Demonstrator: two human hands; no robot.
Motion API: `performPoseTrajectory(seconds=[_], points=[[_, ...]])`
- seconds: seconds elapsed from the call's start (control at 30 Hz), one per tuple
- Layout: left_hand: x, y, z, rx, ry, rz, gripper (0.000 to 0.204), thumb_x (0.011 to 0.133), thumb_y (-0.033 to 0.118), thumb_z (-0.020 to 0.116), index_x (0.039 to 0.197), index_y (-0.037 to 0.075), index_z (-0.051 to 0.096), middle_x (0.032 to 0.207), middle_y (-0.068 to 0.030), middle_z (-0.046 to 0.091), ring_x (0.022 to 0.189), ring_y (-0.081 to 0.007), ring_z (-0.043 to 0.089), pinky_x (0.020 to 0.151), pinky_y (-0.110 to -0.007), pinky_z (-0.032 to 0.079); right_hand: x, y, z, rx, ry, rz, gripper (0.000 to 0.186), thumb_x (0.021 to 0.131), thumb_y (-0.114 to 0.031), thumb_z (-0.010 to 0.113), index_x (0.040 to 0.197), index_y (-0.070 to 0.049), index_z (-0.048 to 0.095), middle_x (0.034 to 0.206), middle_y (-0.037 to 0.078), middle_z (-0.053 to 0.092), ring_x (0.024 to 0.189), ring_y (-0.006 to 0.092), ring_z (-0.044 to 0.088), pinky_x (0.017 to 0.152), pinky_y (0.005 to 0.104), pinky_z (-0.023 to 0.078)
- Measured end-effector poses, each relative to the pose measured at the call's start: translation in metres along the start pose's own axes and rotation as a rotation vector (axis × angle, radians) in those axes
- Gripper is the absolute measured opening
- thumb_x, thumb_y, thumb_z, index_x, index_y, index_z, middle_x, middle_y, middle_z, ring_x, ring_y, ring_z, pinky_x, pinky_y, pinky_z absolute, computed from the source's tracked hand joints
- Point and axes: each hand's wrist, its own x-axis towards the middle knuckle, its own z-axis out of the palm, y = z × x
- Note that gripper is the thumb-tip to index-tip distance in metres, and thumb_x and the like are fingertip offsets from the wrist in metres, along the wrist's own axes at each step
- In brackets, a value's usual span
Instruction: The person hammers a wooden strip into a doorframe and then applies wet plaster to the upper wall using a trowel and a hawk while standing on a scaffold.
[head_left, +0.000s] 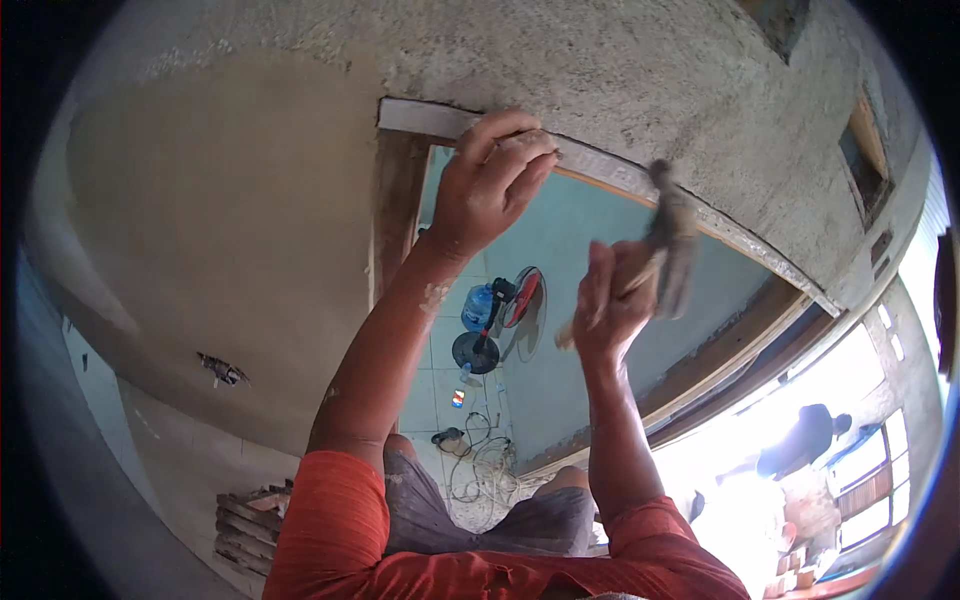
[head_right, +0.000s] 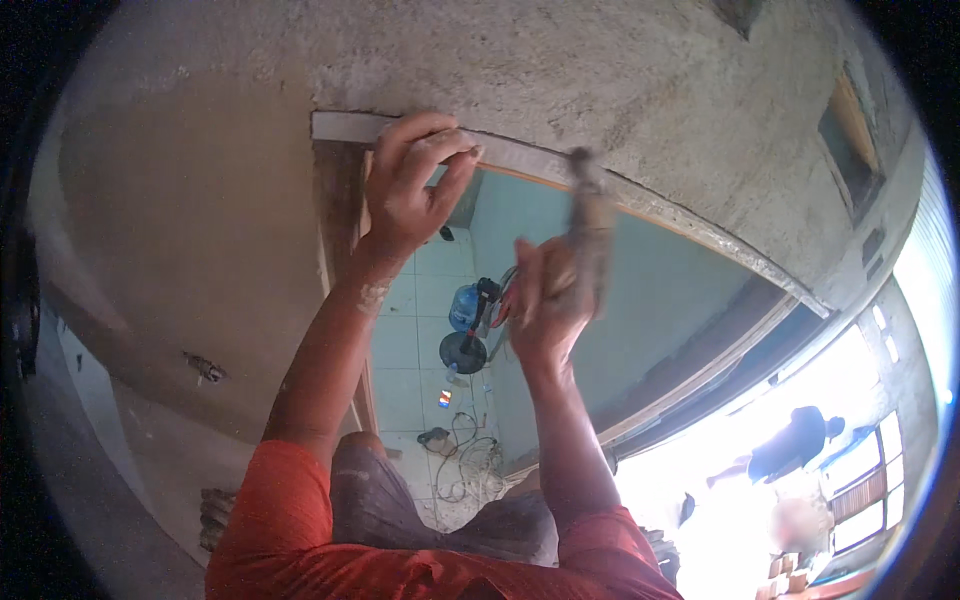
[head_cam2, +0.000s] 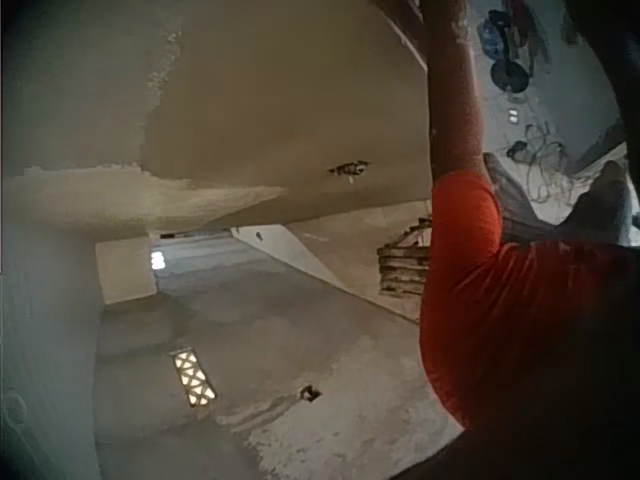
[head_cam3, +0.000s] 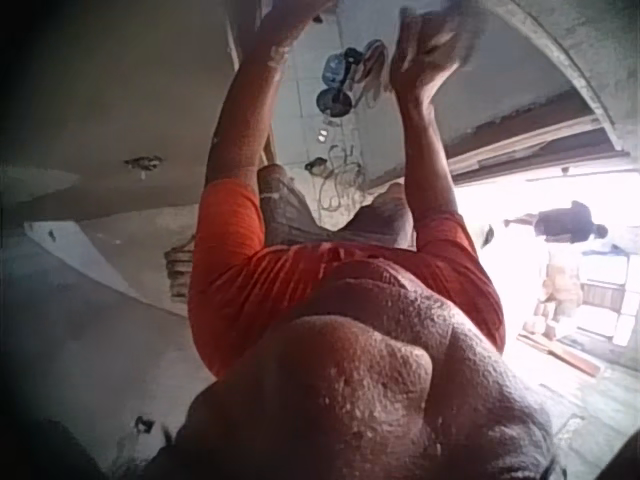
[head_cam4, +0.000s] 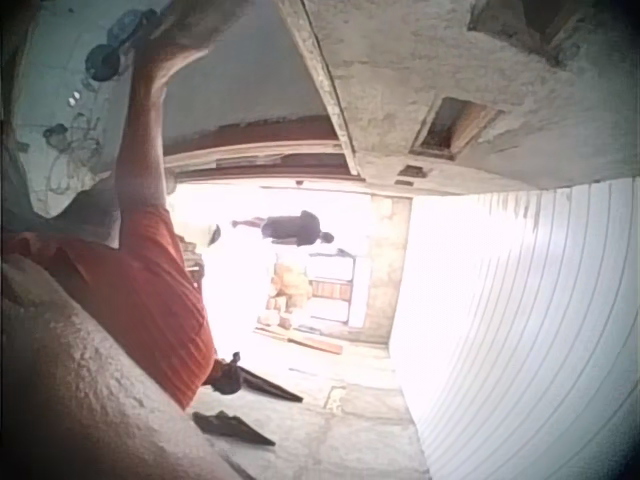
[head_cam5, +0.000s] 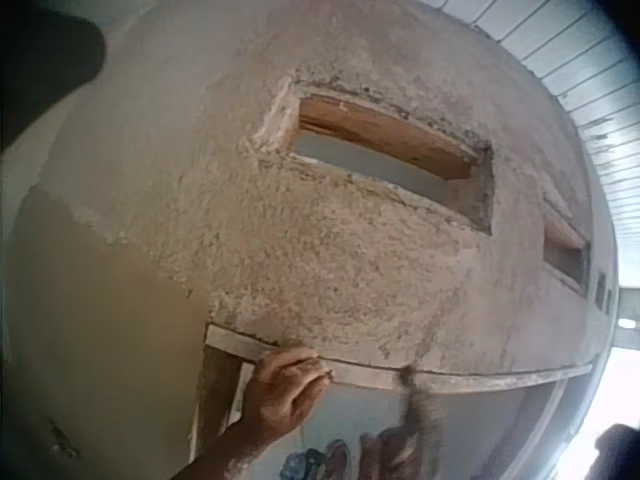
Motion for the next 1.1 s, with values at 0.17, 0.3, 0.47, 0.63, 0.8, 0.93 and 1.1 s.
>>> performPoseTrajectory(seconds=[0.17,0.3,0.47,0.63,0.8,0.93,1.1], points=[[0.002,0.002,0.000,0.041,-0.012,0.004,0.026,0.086,0.007,0.082,0.109,0.008,0.069,0.116,-0.0096,0.066,0.103,-0.0277,0.068,0.083,-0.037,0.059,0.062,0.023,-0.014,-0.081,0.296,-0.167,0.038,0.085,-0.013,0.089,0.098,-0.005,0.054,0.078,-0.001,0.060,0.060,0.0042,0.053,0.050,0.0204,0.042],[0.003,-0.001,-0.003,0.028,-0.059,-0.007,0.028,0.086,0.006,0.083,0.109,0.009,0.069,0.116,-0.0090,0.065,0.102,-0.0270,0.067,0.083,-0.037,0.059,0.070,0.021,-0.013,0.068,0.317,-0.094,0.043,0.079,-0.013,0.093,0.098,-0.005,0.055,0.080,0.000,0.063,0.063,0.0073,0.059,0.056,0.0220,0.048],[0.002,0.002,-0.002,-0.073,-0.050,-0.029,0.042,0.076,0.007,0.092,0.110,0.007,0.066,0.123,-0.0087,0.060,0.088,-0.0101,0.066,0.068,-0.024,0.061,0.081,0.028,-0.027,-0.179,0.279,-0.131,0.047,0.078,-0.019,0.095,0.100,-0.004,0.056,0.082,0.002,0.064,0.063,0.0091,0.060,0.059,0.0227,0.050],[-0.004,0.006,0.007,-0.017,0.014,-0.051,0.044,0.074,0.010,0.093,0.107,0.007,0.064,0.123,-0.0081,0.060,0.086,-0.0113,0.068,0.069,-0.024,0.064,0.060,0.018,-0.013,-0.197,0.306,-0.274,0.036,0.090,-0.026,0.084,0.096,-0.007,0.054,0.068,-0.001,0.053,0.053,0.0051,0.047,0.049,0.0219,0.040],[-0.004,0.010,0.007,-0.075,0.060,-0.135,0.039,0.077,0.008,0.091,0.104,0.007,0.063,0.122,-0.0076,0.059,0.088,-0.0120,0.069,0.071,-0.024,0.065,-0.010,0.028,-0.022,-0.082,0.035,-0.366,0.042,0.107,-0.044,0.045,0.094,-0.005,0.055,0.076,0.002,0.051,0.053,0.0104,0.046,0.047,0.0259,0.041],[-0.001,0.012,0.006,-0.114,0.052,-0.139,0.045,0.077,0.006,0.091,0.111,0.007,0.061,0.123,-0.0094,0.060,0.088,-0.0110,0.069,0.069,-0.023,0.064,-0.010,0.006,-0.025,-0.374,-0.265,-0.551,0.022,0.100,-0.018,0.060,0.112,0.001,0.063,0.094,0.012,0.060,0.065,0.0237,0.068,0.050,0.0334,0.053],[-0.004,0.008,0.004,-0.094,0.056,-0.123,0.054,0.075,0.003,0.091,0.119,0.006,0.059,0.122,-0.0103,0.062,0.079,-0.0081,0.064,0.066,-0.023,0.061,-0.018,0.012,-0.034,-0.361,-0.182,-0.523,0.018,0.100,-0.019,0.058,0.099,-0.002,0.062,0.083,0.009,0.058,0.062,0.0218,0.057,0.053,0.0341,0.045]])
